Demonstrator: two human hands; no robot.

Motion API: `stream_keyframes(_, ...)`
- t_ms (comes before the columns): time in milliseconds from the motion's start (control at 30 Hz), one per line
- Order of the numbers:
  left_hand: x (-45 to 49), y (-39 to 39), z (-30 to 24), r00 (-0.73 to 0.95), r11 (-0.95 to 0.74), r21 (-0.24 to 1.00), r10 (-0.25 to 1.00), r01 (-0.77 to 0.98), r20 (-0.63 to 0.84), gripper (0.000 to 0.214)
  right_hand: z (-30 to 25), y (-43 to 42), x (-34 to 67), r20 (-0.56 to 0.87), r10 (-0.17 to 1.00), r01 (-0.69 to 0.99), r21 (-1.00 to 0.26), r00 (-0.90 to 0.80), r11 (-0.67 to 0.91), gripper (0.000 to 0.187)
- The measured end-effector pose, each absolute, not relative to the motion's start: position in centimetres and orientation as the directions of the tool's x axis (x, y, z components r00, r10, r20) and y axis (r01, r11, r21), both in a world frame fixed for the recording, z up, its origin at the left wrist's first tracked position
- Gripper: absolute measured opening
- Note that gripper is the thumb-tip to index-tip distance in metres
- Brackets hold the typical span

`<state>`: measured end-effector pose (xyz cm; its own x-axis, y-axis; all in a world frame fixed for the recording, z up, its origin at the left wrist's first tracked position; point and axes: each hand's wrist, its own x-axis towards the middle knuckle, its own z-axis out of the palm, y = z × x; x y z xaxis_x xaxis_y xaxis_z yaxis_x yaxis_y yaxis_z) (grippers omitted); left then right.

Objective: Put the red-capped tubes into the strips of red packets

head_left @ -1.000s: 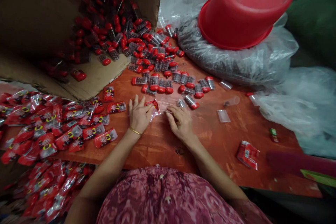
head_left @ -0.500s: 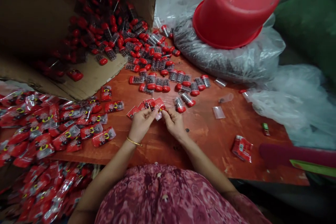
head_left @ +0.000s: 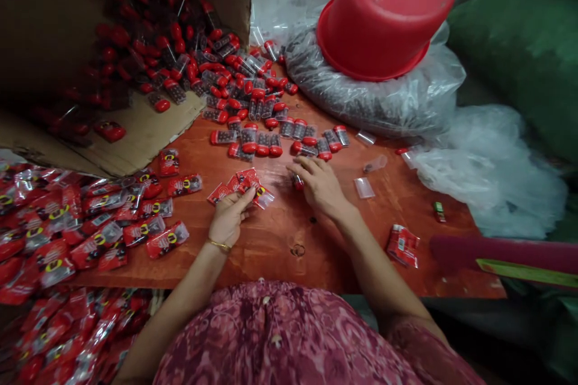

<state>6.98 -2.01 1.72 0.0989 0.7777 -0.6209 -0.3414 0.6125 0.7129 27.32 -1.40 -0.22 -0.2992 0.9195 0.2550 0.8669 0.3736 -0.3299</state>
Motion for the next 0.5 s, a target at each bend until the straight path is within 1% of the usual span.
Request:
stream_keyframes(67,7.1,-1.9,1.9,0.113,0.617,0.709,0.776,-0.342,-0.621,0.045,0.0,-0.3,29.3,0.139,0.907,0.896,-0.152,-0.398,0.416,0.040)
stream_keyframes(100,7.2,-1.9,2.0,0.118,0.618,0.706,0.775,-0.346,-0.621,0.044,0.0,0.0,29.9,0.096,0.896,0.892,-0.096,-0.434,0.442,0.039)
stream_keyframes(133,7.3,-1.9,2.0,0.125,0.620,0.701,0.773,-0.353,-0.622,0.043,0.0,0.0,30.3,0.069,0.884,0.882,-0.061,-0.463,0.467,0.037)
stream_keyframes(200,7.5,-2.0,2.0,0.140,0.626,0.686,0.768,-0.371,-0.625,0.041,-0.1,-0.4,30.3,0.056,0.871,0.871,-0.038,-0.488,0.490,0.032)
stream_keyframes(300,7.6,-2.0,1.9,0.164,0.647,0.654,0.749,-0.393,-0.642,0.039,-0.4,-1.6,29.8,0.091,0.869,0.868,-0.068,-0.486,0.493,0.028)
stream_keyframes(400,7.6,-2.1,1.8,0.186,0.660,0.628,0.735,-0.412,-0.652,0.038,-1.0,-2.5,29.4,0.146,0.881,0.874,-0.133,-0.450,0.468,0.026)
stream_keyframes(467,7.6,-2.1,1.8,0.191,0.661,0.621,0.734,-0.421,-0.652,0.035,-1.3,-3.3,29.4,0.184,0.901,0.876,-0.225,-0.393,0.427,0.025)
stream_keyframes(500,7.6,-2.1,1.8,0.189,0.660,0.621,0.734,-0.422,-0.652,0.034,-1.4,-3.8,29.3,0.197,0.915,0.865,-0.305,-0.352,0.398,0.025)
